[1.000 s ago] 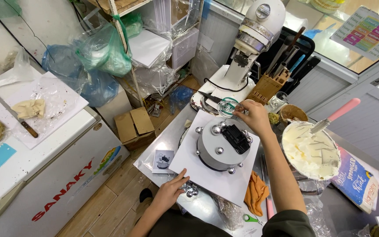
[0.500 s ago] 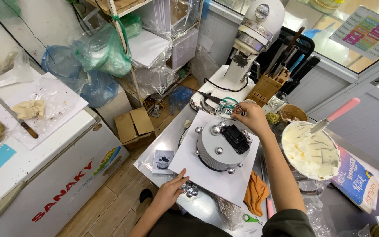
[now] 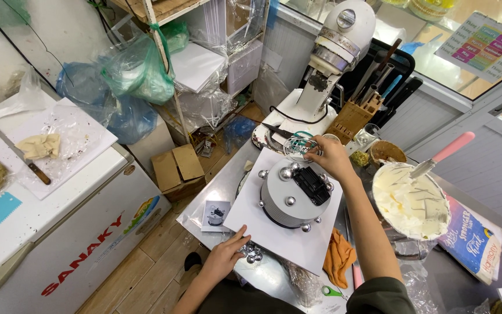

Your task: The person is preparing cake decorations, specifically unpacking silver decorative balls and a 'Happy Birthday' cake topper in a bakery kitchen.

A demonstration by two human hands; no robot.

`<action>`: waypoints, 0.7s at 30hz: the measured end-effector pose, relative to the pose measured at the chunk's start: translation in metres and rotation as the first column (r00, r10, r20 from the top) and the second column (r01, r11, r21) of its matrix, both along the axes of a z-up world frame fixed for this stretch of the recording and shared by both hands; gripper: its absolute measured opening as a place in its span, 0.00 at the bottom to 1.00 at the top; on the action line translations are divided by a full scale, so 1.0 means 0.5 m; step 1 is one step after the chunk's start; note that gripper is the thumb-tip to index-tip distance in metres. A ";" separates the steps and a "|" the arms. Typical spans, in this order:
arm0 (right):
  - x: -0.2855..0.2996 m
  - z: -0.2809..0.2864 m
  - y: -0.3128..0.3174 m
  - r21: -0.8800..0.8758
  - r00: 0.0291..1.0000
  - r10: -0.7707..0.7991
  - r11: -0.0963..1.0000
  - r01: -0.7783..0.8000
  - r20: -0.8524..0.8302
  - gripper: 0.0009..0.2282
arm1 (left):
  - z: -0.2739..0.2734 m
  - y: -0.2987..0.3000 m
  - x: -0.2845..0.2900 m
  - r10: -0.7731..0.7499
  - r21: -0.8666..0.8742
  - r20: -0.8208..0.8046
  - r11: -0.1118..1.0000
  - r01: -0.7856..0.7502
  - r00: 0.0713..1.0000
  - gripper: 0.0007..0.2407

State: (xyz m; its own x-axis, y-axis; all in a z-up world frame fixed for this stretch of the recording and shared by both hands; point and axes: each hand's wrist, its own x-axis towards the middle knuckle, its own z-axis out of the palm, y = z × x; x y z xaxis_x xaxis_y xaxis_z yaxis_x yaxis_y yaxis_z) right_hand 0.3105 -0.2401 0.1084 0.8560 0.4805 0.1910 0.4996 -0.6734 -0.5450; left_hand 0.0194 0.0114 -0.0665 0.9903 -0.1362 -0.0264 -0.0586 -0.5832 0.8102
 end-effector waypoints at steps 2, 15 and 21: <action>0.000 -0.001 0.000 0.007 1.000 0.011 1.000 -0.011 -0.017 0.13 | 0.001 -0.002 0.001 0.006 0.028 -0.093 1.000 -0.004 0.996 0.23; -0.001 0.009 -0.007 0.003 0.998 -0.017 1.000 0.018 -0.057 0.23 | 0.007 0.001 -0.001 0.011 0.009 -0.074 1.000 -0.011 0.997 0.23; 0.014 -0.002 -0.031 0.195 0.995 0.003 0.981 0.016 -0.096 0.21 | -0.006 0.002 0.000 0.008 0.003 -0.024 1.000 -0.008 1.000 0.23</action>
State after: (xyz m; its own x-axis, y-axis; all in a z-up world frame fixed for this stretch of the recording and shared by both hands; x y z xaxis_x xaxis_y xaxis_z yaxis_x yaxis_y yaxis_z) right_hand 0.3173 -0.2557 0.1074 0.8780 0.4359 0.1977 0.4343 -0.5522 -0.7116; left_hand 0.0195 0.0126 -0.0695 0.9904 -0.1286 -0.0509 -0.0345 -0.5858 0.8097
